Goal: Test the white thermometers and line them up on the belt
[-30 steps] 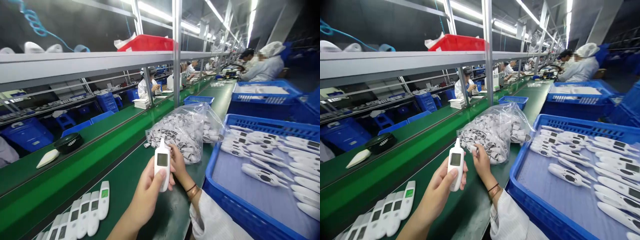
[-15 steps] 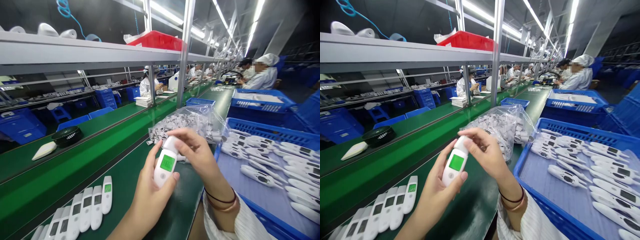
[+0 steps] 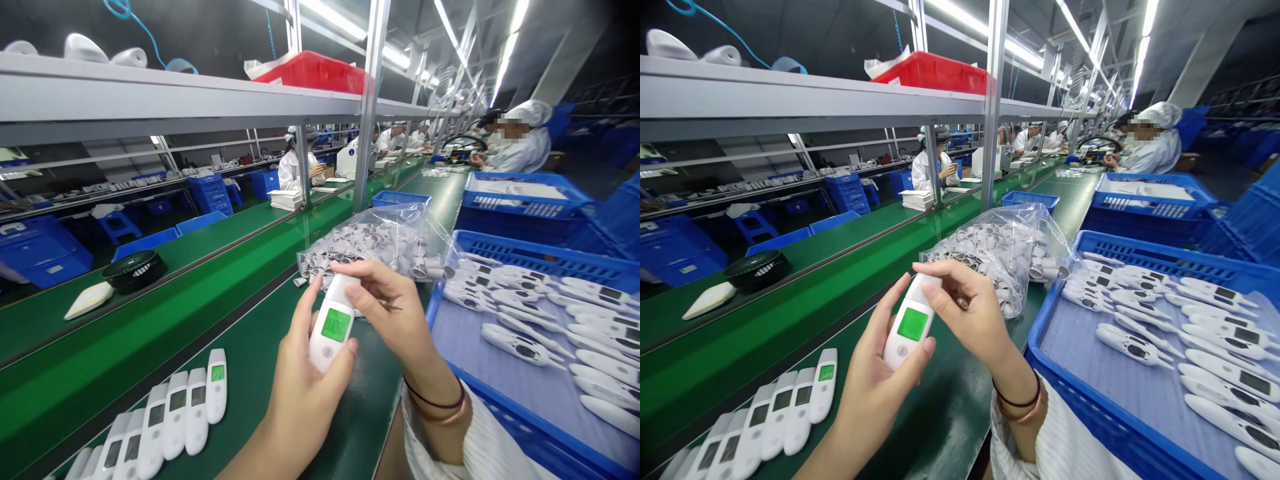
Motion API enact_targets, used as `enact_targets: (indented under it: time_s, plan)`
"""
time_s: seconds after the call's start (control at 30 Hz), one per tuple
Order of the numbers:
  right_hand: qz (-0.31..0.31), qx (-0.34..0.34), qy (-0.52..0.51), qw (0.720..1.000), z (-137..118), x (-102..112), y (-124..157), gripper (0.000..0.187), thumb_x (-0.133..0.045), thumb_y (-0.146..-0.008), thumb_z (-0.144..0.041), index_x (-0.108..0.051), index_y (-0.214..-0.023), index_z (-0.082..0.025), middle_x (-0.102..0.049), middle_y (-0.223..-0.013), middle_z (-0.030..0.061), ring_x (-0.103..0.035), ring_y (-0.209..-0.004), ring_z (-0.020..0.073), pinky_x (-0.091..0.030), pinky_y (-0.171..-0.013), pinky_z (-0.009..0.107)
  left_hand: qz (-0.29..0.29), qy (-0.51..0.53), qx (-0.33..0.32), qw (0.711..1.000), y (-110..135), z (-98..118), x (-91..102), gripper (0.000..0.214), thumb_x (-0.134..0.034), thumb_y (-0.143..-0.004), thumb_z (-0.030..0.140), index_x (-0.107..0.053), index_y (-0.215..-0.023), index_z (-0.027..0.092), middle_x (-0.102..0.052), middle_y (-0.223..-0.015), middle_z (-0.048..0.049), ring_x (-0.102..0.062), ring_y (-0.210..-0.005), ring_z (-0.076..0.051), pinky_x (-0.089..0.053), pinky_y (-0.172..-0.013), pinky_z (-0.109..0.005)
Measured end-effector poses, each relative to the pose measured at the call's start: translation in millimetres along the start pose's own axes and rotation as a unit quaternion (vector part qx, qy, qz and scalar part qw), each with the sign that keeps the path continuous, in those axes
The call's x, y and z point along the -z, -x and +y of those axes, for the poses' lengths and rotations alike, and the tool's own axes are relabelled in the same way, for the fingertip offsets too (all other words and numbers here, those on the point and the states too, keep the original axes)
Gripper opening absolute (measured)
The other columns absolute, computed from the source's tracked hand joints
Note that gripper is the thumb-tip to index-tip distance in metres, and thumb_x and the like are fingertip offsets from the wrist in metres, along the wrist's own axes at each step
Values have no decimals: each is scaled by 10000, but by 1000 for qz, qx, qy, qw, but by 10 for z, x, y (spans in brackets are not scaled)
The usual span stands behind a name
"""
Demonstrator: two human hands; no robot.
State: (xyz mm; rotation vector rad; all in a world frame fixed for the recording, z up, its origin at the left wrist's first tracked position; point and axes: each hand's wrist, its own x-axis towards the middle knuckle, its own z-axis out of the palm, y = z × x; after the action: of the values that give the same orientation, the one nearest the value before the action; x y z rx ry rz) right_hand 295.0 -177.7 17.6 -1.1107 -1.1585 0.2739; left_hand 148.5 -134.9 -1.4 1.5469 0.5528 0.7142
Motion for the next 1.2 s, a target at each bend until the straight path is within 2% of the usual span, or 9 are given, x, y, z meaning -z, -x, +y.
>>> enact_targets:
  time_s: [0.07,0.17,0.3,0.4,0.8,0.93,1.03,1.1,1.2]
  plan:
    - [-6,16,9,1000,-22,-30,23,281,-688,-909,-486,-772,-1019,-241,-709,-828,30,-639,-642,136,-517,-517,235,12,-7,-21,1000,-1,-22,-31,648,-704,-908,375,-434,-1496,389,-679,-1080,-16,-511,-620,-124,-432,-533,-234]
    - [7,42,35,998,-60,-54,49,256,-641,-950,-454,-774,-1057,-264,-688,-827,28,-605,-627,127,-487,-504,237,-9,-11,-20,1000,0,-22,-39,552,-674,-922,415,-465,-1428,352,-651,-923,3,-537,-592,-136,-440,-505,-239]
    - [39,46,44,997,-69,-23,63,184,-651,-951,-368,-781,-1036,-269,-700,-855,20,-619,-664,127,-492,-535,235,-33,-111,6,993,-12,37,10,270,-627,-932,496,-545,-1017,253,-547,-714,32,-531,-594,-151,-382,-501,-241]
    - [48,37,57,997,-49,5,67,195,-656,-943,-372,-792,-1028,-261,-690,-837,23,-604,-652,128,-475,-521,238,-48,-175,10,983,-27,72,36,301,-606,-938,473,-438,-832,247,-462,-632,61,-400,-524,-117,-283,-477,-241]
    - [33,38,29,998,-21,-21,57,216,-666,-934,-391,-798,-1021,-243,-694,-843,18,-613,-676,123,-478,-538,226,-48,-195,29,979,-30,54,31,287,-554,-945,512,-467,-905,242,-488,-707,42,-461,-601,-156,-342,-539,-264]
    - [19,16,26,999,-31,3,40,306,-678,-915,-505,-782,-1026,-240,-664,-838,19,-576,-647,122,-450,-522,235,-50,-185,21,981,-24,37,40,289,-565,-954,514,-496,-922,235,-484,-705,39,-456,-607,-155,-329,-543,-266]
    - [-3,-4,-12,1000,23,90,34,611,-704,-798,-709,-688,-1190,-240,-614,-791,-5,-486,-546,96,-378,-469,235,-37,-137,-7,990,-47,41,81,250,-594,-961,467,-536,-946,224,-498,-774,25,-451,-669,-141,-345,-587,-253]
    - [-16,-23,-42,999,74,162,46,767,-593,-762,-849,-602,-1231,-241,-575,-757,-26,-369,-475,74,-305,-440,242,-37,-75,-9,996,-84,52,132,243,-645,-939,436,-547,-952,215,-493,-799,28,-439,-686,-121,-356,-602,-230]
    - [-6,-74,-28,997,107,230,88,617,-376,-918,-807,-550,-1089,-240,-516,-697,-40,-290,-463,83,-257,-445,250,-94,72,31,993,-160,78,209,405,-772,-831,461,-535,-1035,203,-449,-711,75,-381,-553,-69,-327,-497,-182]
